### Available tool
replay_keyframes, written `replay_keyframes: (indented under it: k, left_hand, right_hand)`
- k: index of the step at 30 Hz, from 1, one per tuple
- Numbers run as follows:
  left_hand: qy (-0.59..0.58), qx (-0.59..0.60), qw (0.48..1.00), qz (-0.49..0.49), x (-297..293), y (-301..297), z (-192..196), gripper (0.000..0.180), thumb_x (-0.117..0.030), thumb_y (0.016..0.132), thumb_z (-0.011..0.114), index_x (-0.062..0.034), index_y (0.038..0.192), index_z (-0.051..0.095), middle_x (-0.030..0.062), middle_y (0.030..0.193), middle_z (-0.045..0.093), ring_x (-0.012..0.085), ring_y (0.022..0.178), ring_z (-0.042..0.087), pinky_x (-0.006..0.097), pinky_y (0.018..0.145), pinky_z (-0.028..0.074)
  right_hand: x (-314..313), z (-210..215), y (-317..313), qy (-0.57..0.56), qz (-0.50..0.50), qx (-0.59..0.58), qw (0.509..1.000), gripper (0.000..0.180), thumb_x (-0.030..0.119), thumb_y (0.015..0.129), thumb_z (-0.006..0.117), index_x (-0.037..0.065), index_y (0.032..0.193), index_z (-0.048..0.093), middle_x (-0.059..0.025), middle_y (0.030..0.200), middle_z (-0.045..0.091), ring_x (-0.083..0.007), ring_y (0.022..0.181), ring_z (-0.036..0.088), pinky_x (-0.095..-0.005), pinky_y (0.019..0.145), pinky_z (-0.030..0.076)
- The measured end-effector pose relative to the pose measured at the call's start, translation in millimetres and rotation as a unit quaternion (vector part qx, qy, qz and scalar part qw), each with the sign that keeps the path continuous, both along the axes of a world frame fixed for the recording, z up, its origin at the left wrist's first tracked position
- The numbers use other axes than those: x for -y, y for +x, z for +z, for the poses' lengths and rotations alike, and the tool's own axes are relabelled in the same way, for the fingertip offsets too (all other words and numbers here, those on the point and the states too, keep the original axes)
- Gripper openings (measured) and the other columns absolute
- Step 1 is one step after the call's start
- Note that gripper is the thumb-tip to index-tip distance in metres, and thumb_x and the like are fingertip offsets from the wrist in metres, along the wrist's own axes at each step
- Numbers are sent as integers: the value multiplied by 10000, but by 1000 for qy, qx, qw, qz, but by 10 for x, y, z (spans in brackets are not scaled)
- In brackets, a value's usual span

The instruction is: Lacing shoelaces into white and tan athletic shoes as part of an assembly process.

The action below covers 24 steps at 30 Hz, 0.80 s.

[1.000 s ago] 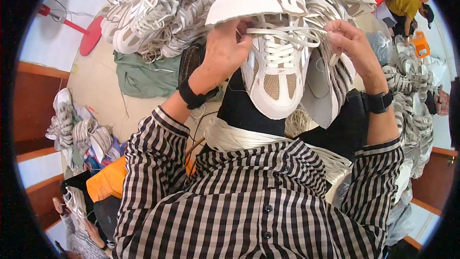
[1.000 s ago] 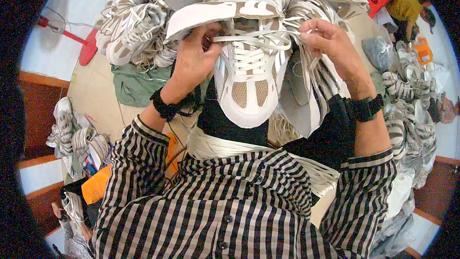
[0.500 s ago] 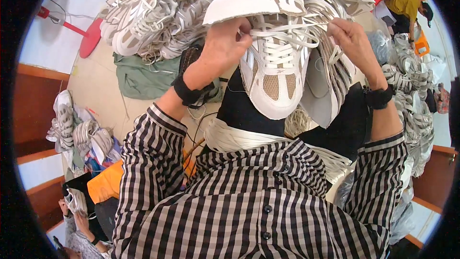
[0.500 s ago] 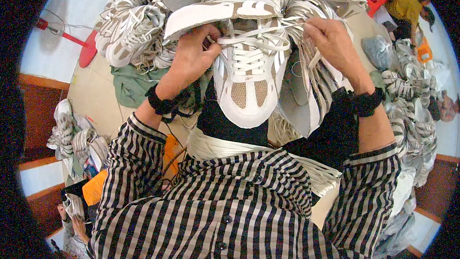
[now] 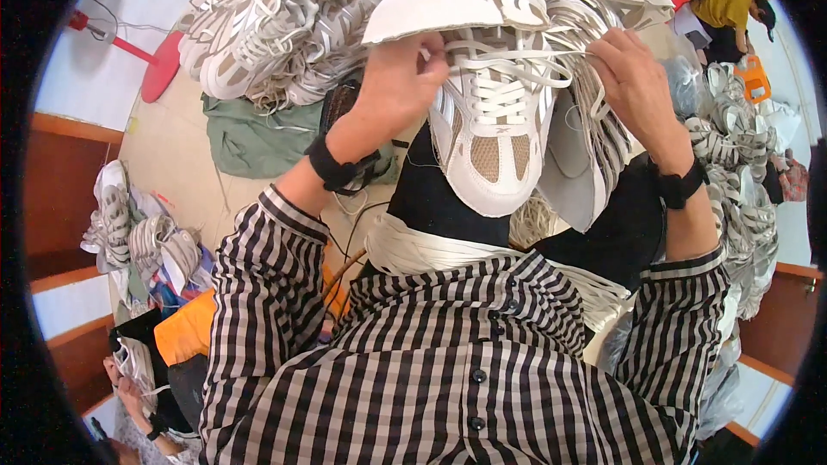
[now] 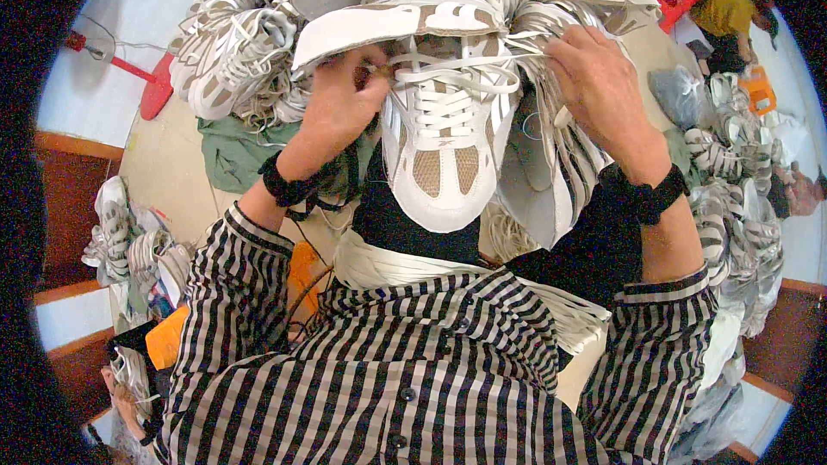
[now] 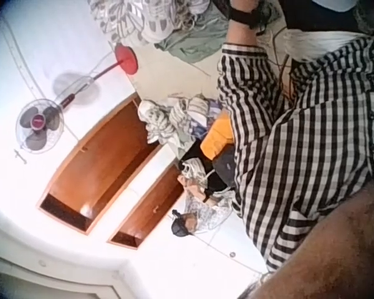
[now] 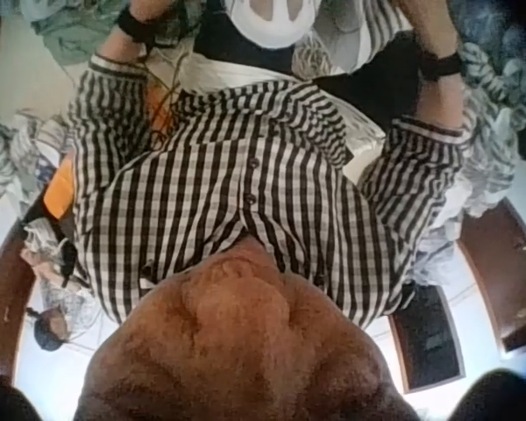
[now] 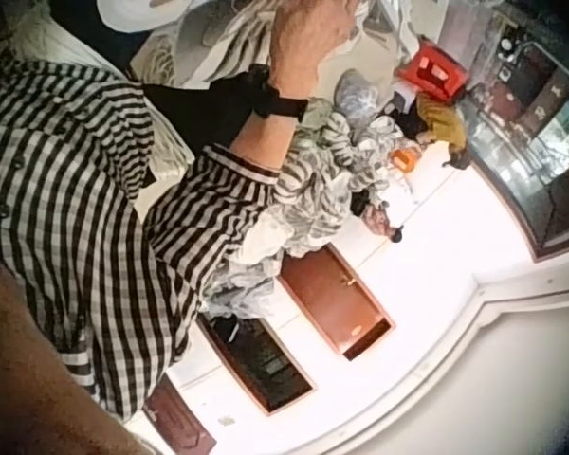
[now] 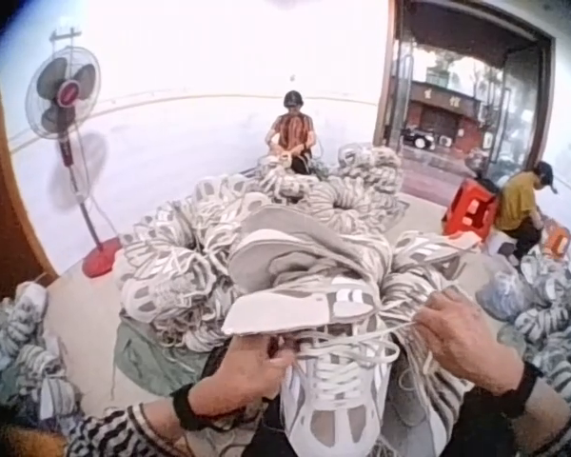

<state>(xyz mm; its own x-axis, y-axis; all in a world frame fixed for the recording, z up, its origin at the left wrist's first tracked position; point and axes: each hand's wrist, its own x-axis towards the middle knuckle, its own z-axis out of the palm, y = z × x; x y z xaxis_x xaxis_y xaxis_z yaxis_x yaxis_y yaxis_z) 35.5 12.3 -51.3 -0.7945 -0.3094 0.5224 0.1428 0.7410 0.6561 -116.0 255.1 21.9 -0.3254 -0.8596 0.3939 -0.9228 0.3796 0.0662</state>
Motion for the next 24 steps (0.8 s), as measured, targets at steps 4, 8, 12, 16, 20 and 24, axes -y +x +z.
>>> replay_keyframes:
  k: [4,8,12,16,20,24]
  left_hand:
    - [30,-23,999,-11,53,92,6,125,-68,776,541,15,863,575,176,637,570,326,602,587,398,574,468]
    - [-147,-3,989,14,245,289,2,154,-74,799,557,-13,941,554,170,816,608,331,679,601,389,627,476]
    - [-171,14,985,16,406,484,47,181,-69,802,562,-33,979,577,169,809,608,328,665,598,377,606,474]
    - [-133,35,990,6,419,580,96,201,-12,775,549,-44,973,560,151,787,591,339,654,584,388,564,466]
    - [-136,70,987,-43,408,606,89,191,-25,773,576,-50,961,554,137,804,563,321,675,582,384,561,461]
    - [-243,62,968,-8,553,717,83,169,-46,782,587,-47,944,538,133,806,540,318,691,579,392,573,464]
  right_hand:
    - [-20,-15,6,-5,-6,24,1000,104,101,818,558,14,844,607,-126,830,532,-311,852,524,-391,719,428]
    - [-49,-37,-16,44,-48,12,998,116,127,821,555,26,836,610,-127,816,542,-313,838,533,-406,722,436]
    - [-52,-33,-38,65,-55,4,996,124,128,821,530,37,847,609,-144,789,570,-327,823,556,-434,713,450]
    - [-73,-15,-51,64,-70,-16,995,113,114,821,554,27,865,610,-155,809,587,-342,828,560,-423,699,439]
    - [-255,73,-133,97,-159,-72,980,139,109,829,491,37,892,592,-180,819,597,-355,808,577,-453,688,454]
    - [-629,189,-271,-3,-143,-104,984,161,107,852,439,36,931,559,-224,815,593,-401,778,574,-487,666,441]
